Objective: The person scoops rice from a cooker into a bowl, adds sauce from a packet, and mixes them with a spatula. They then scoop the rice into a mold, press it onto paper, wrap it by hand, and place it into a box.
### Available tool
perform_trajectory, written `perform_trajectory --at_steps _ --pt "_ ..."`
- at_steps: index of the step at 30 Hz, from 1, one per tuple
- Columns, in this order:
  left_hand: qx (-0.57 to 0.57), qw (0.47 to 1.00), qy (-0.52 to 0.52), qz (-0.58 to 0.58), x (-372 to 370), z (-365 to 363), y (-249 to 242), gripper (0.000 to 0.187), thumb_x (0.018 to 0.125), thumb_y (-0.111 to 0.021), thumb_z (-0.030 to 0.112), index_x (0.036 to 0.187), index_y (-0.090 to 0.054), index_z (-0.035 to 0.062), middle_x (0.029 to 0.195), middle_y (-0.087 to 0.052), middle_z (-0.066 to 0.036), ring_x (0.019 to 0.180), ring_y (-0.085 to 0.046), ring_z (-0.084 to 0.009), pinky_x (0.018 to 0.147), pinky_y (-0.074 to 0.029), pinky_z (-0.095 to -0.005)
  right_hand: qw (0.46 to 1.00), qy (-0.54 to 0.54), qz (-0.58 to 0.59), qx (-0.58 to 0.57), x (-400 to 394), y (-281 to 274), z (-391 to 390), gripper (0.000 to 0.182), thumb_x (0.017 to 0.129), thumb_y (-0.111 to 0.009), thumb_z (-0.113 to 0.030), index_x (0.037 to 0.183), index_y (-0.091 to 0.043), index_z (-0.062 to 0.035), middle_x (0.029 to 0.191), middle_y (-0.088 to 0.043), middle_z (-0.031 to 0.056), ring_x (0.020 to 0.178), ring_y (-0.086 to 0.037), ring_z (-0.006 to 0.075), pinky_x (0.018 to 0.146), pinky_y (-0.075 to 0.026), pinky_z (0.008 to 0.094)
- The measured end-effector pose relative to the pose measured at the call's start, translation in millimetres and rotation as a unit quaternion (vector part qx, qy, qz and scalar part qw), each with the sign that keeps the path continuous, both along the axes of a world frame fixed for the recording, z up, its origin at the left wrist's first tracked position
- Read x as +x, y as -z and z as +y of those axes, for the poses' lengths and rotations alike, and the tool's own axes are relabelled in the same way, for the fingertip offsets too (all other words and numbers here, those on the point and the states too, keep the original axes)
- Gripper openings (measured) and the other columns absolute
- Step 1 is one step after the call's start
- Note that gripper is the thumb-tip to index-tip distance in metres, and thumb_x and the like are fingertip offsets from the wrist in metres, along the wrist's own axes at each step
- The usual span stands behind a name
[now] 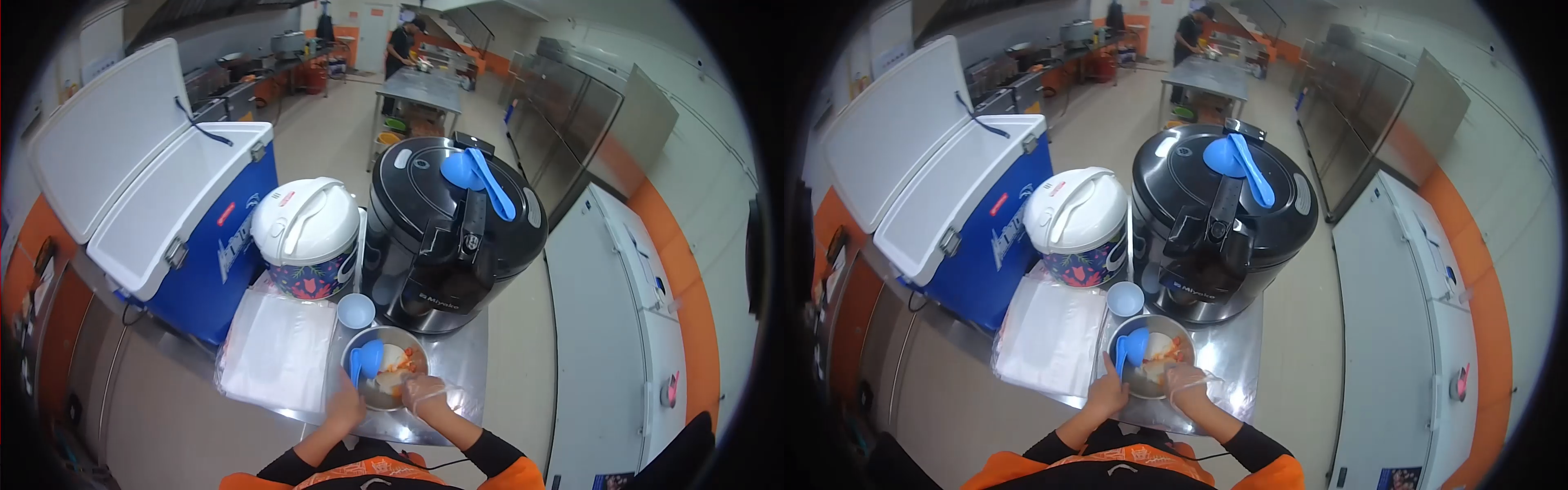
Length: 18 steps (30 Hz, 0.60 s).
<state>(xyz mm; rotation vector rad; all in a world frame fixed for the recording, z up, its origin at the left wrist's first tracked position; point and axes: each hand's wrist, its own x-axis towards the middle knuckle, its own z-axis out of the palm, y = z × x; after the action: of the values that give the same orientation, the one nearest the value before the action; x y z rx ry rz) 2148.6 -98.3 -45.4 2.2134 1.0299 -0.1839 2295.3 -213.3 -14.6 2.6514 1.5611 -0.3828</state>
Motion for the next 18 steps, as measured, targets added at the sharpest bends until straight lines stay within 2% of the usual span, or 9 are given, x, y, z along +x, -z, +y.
perform_trajectory --at_steps 1,3,6,7,9,11,13,17,18 --pt "-0.006 1.0 0.014 0.007 -6 17 2 0.091 0.08 -0.057 0.032 0.133 0.004 -0.0104 0.082 -0.061 -0.027 0.07 -0.06 -0.0416 0.067 -0.048 -0.047 0.998 0.005 0.029 0.051 -4 12 1 0.022 0.083 -0.046 -0.023 0.085 -0.061 -0.0068 0.075 -0.064 0.0148 0.067 -0.063 0.0328 0.062 -0.05 0.0421" --pt "0.028 0.996 0.083 0.022 -8 55 -1 0.082 0.081 -0.055 0.027 0.133 -0.004 -0.0109 0.079 -0.061 -0.024 0.068 -0.061 -0.0406 0.062 -0.048 -0.0456 0.999 0.029 0.039 0.006 -1 -14 8 0.022 0.083 -0.046 -0.024 0.085 -0.061 -0.0073 0.075 -0.064 0.0146 0.069 -0.063 0.0323 0.063 -0.05 0.0418" --pt "0.063 0.992 0.105 -0.016 3 74 -31 0.075 0.081 -0.055 0.028 0.13 -0.015 -0.0116 0.074 -0.061 -0.022 0.065 -0.06 -0.0393 0.061 -0.048 -0.046 0.997 0.042 0.06 -0.024 4 -67 19 0.022 0.083 -0.046 -0.024 0.085 -0.061 -0.0083 0.076 -0.064 0.0141 0.071 -0.063 0.0314 0.063 -0.049 0.0414" --pt "0.09 0.99 0.107 -0.014 8 77 -31 0.059 0.081 -0.055 0.03 0.121 -0.034 -0.0085 0.071 -0.061 -0.019 0.063 -0.061 -0.0367 0.058 -0.048 -0.0451 0.996 0.074 0.044 -0.037 0 -75 23 0.022 0.083 -0.046 -0.024 0.084 -0.061 -0.0081 0.076 -0.064 0.0143 0.071 -0.063 0.0319 0.062 -0.05 0.042" --pt "0.096 0.984 0.146 -0.017 15 93 -17 0.051 0.081 -0.056 0.031 0.113 -0.04 -0.0056 0.07 -0.061 -0.018 0.063 -0.061 -0.0356 0.057 -0.048 -0.0444 0.994 0.108 0.015 -0.028 -12 -82 35 0.021 0.082 -0.046 -0.022 0.083 -0.061 -0.0077 0.075 -0.064 0.0152 0.069 -0.063 0.0334 0.06 -0.05 0.044" --pt "0.114 0.979 0.167 -0.035 19 101 -11 0.036 0.081 -0.056 0.034 0.095 -0.051 0.0013 0.07 -0.062 -0.016 0.063 -0.062 -0.0333 0.056 -0.048 -0.0434 0.992 0.118 0.012 -0.039 -18 -36 37 0.021 0.082 -0.046 -0.022 0.084 -0.061 -0.0077 0.076 -0.064 0.0157 0.069 -0.063 0.0337 0.061 -0.05 0.0443" --pt "0.111 0.978 0.169 -0.042 22 105 -8 0.037 0.081 -0.057 0.035 0.095 -0.052 0.0014 0.07 -0.062 -0.016 0.063 -0.062 -0.0332 0.056 -0.049 -0.0432 0.989 0.134 0.016 -0.056 -18 -14 38 0.02 0.08 -0.047 -0.021 0.083 -0.062 -0.0079 0.077 -0.064 0.0164 0.07 -0.063 0.034 0.062 -0.05 0.0447" --pt "0.11 0.97 0.209 -0.053 27 110 -8 0.037 0.08 -0.057 0.036 0.095 -0.054 0.0018 0.071 -0.062 -0.016 0.065 -0.062 -0.0331 0.057 -0.049 -0.0424 0.982 0.183 0.021 -0.049 -13 -78 31 0.021 0.079 -0.047 -0.021 0.081 -0.064 -0.0088 0.08 -0.064 0.0166 0.075 -0.063 0.0338 0.065 -0.05 0.0435" --pt "0.108 0.971 0.208 -0.053 28 110 -7 0.037 0.08 -0.057 0.036 0.095 -0.054 0.0018 0.071 -0.062 -0.016 0.065 -0.062 -0.0331 0.057 -0.049 -0.0424 0.982 0.182 0.021 -0.052 -13 -77 31 0.021 0.079 -0.047 -0.021 0.081 -0.064 -0.0088 0.08 -0.064 0.0166 0.075 -0.063 0.0338 0.065 -0.05 0.0435"
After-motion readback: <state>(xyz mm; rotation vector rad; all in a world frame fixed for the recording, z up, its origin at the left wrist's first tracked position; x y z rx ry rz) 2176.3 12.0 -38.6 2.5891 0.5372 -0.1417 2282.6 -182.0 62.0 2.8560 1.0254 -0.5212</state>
